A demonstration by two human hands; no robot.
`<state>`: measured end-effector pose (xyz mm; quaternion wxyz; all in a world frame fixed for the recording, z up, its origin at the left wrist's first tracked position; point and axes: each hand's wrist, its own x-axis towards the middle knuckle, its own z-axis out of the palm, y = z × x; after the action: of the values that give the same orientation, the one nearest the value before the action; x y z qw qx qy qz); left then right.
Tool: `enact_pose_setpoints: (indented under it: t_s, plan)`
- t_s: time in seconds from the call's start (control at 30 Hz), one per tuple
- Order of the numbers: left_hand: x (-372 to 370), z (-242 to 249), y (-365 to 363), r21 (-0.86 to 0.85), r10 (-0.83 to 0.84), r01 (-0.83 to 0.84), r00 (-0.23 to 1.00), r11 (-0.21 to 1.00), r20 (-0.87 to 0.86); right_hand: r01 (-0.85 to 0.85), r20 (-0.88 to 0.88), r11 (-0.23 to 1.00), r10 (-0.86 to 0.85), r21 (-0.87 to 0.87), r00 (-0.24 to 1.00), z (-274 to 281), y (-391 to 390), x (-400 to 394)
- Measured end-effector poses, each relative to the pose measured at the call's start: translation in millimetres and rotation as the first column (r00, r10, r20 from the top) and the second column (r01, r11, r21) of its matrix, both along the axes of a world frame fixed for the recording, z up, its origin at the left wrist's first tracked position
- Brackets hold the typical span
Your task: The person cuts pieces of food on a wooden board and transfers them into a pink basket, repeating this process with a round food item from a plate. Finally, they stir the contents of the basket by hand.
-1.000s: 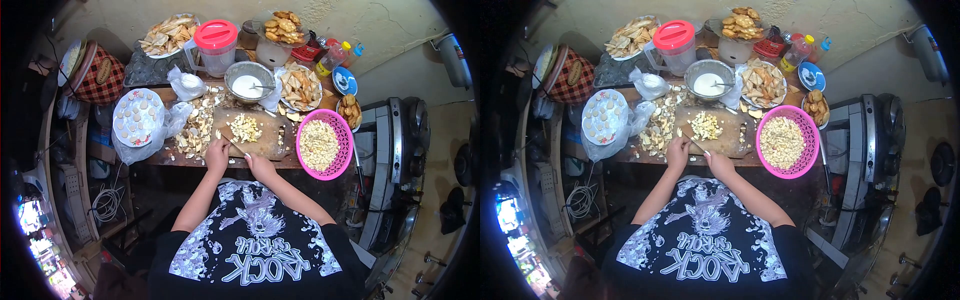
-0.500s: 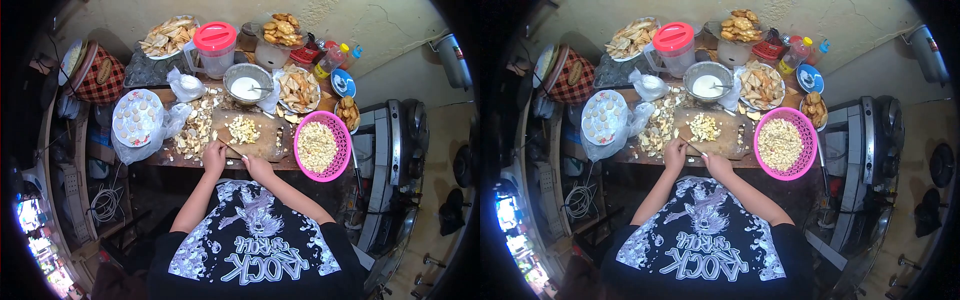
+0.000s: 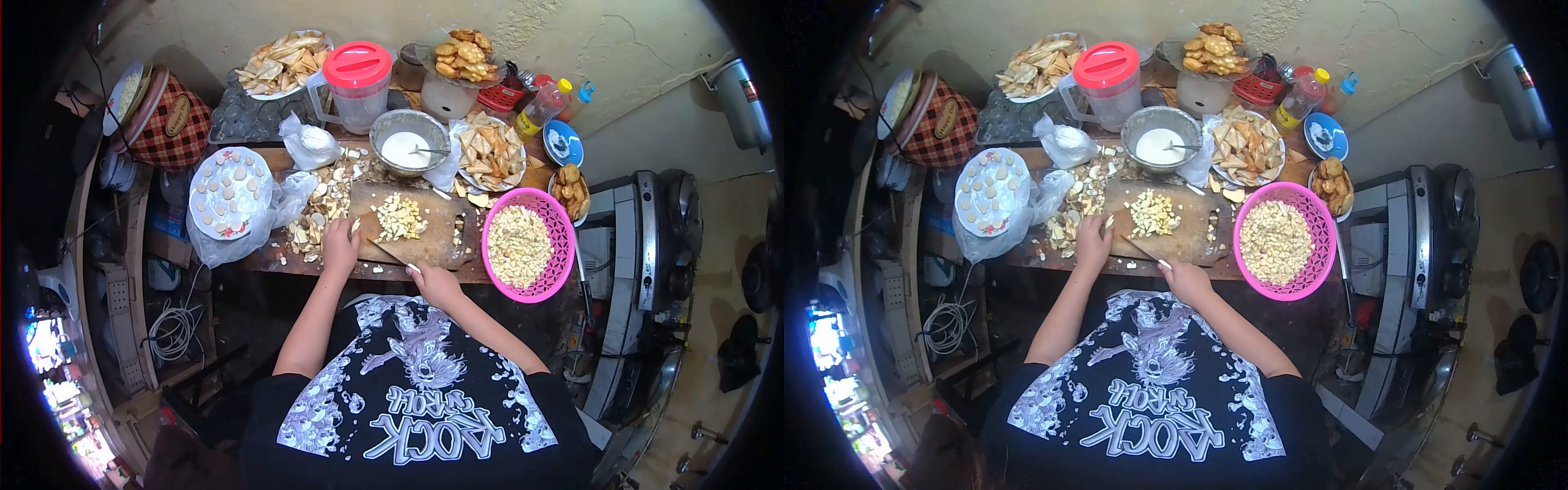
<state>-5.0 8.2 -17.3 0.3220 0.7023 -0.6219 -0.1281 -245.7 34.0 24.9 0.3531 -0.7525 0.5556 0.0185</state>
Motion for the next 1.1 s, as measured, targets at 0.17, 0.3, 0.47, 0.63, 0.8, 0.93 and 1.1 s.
enact_pose_setpoints:
  t_s: [0.17,0.3,0.47,0.63,0.8,0.93,1.1]
  plan:
    - [-14,1,8,0.080,-0.037,0.047,0.992,0.996,-0.119,0.101,0.025,0.994,-0.100,-0.031,0.995,-4,-1,-4]
    - [-25,0,14,0.093,-0.076,0.099,0.971,0.991,-0.226,0.124,0.046,0.992,-0.125,0.014,0.991,-1,-1,-1]
    - [-26,0,19,0.081,-0.026,0.048,0.967,0.996,-0.252,0.140,0.065,0.990,-0.141,0.027,0.988,-1,-2,1]
    - [-23,0,17,0.131,-0.015,0.040,0.982,0.991,-0.188,0.141,0.095,0.989,-0.144,0.040,0.985,-7,-2,2]
    - [-25,7,14,0.179,0.007,0.036,0.973,0.983,-0.231,0.154,0.109,0.987,-0.157,0.040,0.982,-8,0,3]
    - [-22,1,15,0.103,-0.050,0.072,0.978,0.992,-0.202,0.146,0.088,0.988,-0.151,0.052,0.985,-10,1,1]
    - [-19,2,14,0.153,-0.030,0.065,0.975,0.986,-0.222,0.134,0.083,0.987,-0.142,0.090,0.986,-11,0,0]
